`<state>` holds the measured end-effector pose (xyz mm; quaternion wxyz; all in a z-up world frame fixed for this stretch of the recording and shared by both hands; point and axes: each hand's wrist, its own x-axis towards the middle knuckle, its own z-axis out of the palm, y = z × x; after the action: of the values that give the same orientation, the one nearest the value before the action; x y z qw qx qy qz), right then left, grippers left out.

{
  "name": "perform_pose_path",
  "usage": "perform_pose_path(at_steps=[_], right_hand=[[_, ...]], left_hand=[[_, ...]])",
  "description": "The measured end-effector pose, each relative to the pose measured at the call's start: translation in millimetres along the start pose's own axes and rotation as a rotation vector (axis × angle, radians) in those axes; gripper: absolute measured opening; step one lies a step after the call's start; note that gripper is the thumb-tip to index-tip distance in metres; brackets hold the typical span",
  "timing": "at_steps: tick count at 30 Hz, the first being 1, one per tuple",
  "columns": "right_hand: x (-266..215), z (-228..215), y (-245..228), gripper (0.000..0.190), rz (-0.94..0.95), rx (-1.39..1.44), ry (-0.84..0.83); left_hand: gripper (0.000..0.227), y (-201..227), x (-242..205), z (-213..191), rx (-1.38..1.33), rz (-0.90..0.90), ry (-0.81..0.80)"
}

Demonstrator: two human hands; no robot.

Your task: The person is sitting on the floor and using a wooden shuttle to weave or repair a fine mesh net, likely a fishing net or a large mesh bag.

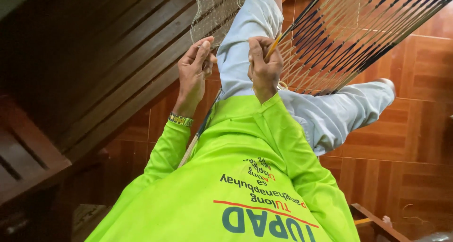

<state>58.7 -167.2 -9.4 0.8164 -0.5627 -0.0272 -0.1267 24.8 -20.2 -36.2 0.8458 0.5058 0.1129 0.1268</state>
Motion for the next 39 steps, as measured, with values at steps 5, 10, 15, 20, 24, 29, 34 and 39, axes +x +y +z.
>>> perform_pose_path(at_steps=[5,10,15,20,24,29,34,39], right_hand=[[5.2,-11.2,8.7,0.013,0.145,0.053,-0.024],[5.5,-15.5,8.2,0.014,0.155,0.039,-0.020],[7.6,-8.2,-3.6,0.014,0.148,0.024,-0.045],[-2.4,10.4,-24.4,0.013,0.172,-0.020,-0.047],[-3.2,1.9,-6.6,0.020,0.134,-0.208,-0.146],[-11.4,15.4,-32.9,0.024,0.219,-0.122,-0.141],[-18.0,24.9,-50.0,0.021,0.261,-0.175,-0.152],[-22.4,13.8,-19.1,0.024,0.273,-0.309,-0.465]], left_hand=[[0.024,7.2,-3.4,0.8,0.048,-0.012,0.018],[0.022,8.9,-7.7,1.2,0.054,-0.008,0.042],[0.024,5.5,-2.3,8.9,0.041,-0.028,0.052],[0.023,4.1,-0.2,12.7,-0.021,-0.069,0.073],[0.023,17.7,-5.7,11.4,0.004,-0.052,0.104],[0.029,31.6,-7.9,-0.4,0.118,-0.014,0.134],[0.032,42.7,-7.9,-2.7,0.121,0.091,0.072],[0.029,36.0,-2.5,0.7,0.019,0.322,0.047]])
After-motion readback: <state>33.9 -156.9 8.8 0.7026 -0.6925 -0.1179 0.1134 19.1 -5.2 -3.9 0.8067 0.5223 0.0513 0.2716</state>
